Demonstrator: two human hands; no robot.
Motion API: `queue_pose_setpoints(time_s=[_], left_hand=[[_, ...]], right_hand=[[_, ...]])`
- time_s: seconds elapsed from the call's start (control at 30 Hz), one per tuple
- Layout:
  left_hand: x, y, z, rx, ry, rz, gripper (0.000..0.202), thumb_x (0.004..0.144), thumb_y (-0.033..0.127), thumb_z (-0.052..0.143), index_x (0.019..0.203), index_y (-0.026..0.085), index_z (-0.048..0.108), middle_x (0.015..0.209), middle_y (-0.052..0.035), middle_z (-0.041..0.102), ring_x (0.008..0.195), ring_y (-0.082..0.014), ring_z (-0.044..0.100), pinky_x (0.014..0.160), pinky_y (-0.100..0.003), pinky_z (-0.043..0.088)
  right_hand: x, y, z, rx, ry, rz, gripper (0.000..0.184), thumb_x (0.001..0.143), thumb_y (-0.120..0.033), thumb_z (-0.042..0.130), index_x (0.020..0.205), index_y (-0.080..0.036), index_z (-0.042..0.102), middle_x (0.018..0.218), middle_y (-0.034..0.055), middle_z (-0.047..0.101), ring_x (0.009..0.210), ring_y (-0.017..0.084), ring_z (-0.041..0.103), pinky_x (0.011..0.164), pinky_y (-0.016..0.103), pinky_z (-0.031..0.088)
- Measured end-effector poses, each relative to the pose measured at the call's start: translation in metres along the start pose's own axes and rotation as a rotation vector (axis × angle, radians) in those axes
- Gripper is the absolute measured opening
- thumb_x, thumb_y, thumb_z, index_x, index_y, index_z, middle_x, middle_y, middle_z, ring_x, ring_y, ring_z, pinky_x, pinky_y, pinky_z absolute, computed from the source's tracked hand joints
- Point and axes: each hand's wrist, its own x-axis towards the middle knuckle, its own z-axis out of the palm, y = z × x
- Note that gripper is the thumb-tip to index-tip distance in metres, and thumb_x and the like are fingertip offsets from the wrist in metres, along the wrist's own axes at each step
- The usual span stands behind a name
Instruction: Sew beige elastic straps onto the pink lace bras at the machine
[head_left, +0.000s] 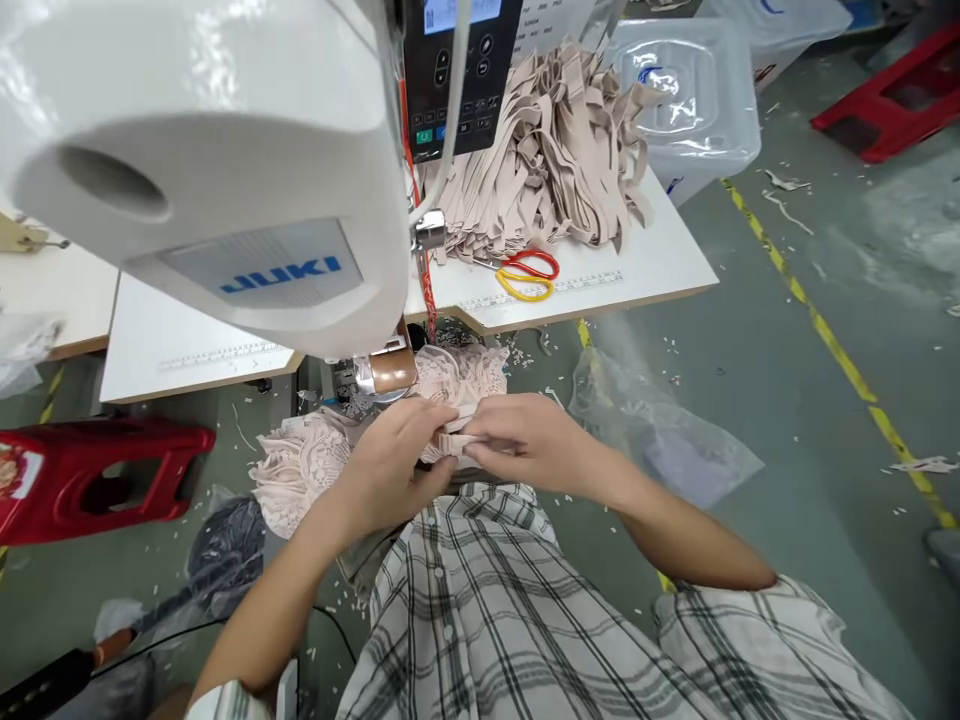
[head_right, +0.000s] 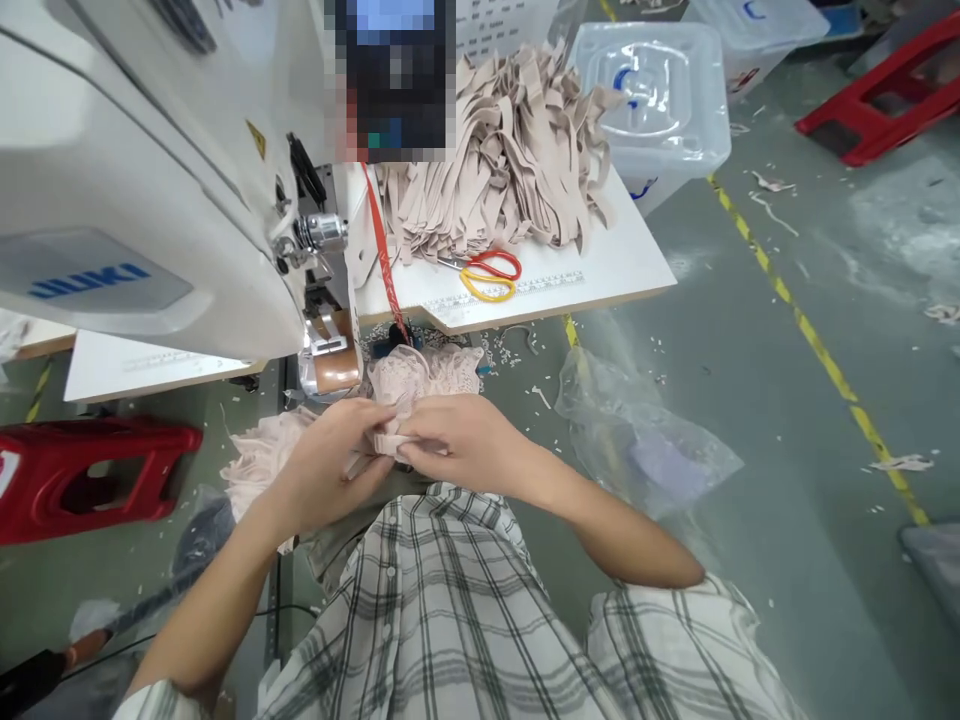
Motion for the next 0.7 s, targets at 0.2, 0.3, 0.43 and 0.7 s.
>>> queue_pose_setpoints(time_s=[0.2,0.3,0.43,0.7], left_hand=[[-0.017,-0.011,0.012,0.323,0.34,0.344,0.019,0.082,0.005,0.067,0.087,0.02,0.056,0.06,0.004,0.056,0.06,-0.0143,0.05,0.058,-0.028,0.043],[-0.023,-0.006,0.016,0.353,0.359,0.371,0.022,0.081,0.01,0.074,0.095,0.018,0.059,0.056,0.0066,0.052,0.052,-0.0126,0.041,0.051,-0.028,0.035],[-0.028,-0.001,0.02,0.314,0.331,0.347,0.025,0.083,0.012,0.072,0.106,0.016,0.062,0.053,0.0076,0.048,0.05,-0.012,0.039,0.049,-0.029,0.032],[-0.031,0.001,0.019,0.317,0.384,0.365,0.023,0.082,0.011,0.073,0.102,0.016,0.063,0.052,0.0078,0.046,0.05,-0.0115,0.039,0.047,-0.028,0.032]], right_hand=[[-0.009,0.005,0.008,-0.384,0.217,-0.277,0.011,0.094,-0.022,0.057,0.087,-0.02,0.065,0.07,0.0001,0.067,0.064,0.013,0.054,0.064,0.03,0.041],[-0.013,0.007,0.012,-0.392,0.32,-0.339,0.005,0.092,-0.019,0.059,0.089,-0.021,0.062,0.068,-0.0018,0.067,0.06,0.013,0.052,0.062,0.03,0.041],[-0.016,0.009,0.014,-0.375,0.359,-0.374,0.008,0.089,-0.014,0.062,0.092,-0.022,0.062,0.068,-0.0028,0.067,0.06,0.012,0.052,0.061,0.029,0.043],[-0.015,0.005,0.016,-0.347,0.354,-0.376,0.007,0.087,-0.013,0.065,0.09,-0.019,0.063,0.068,-0.0023,0.066,0.059,0.011,0.052,0.061,0.029,0.042]])
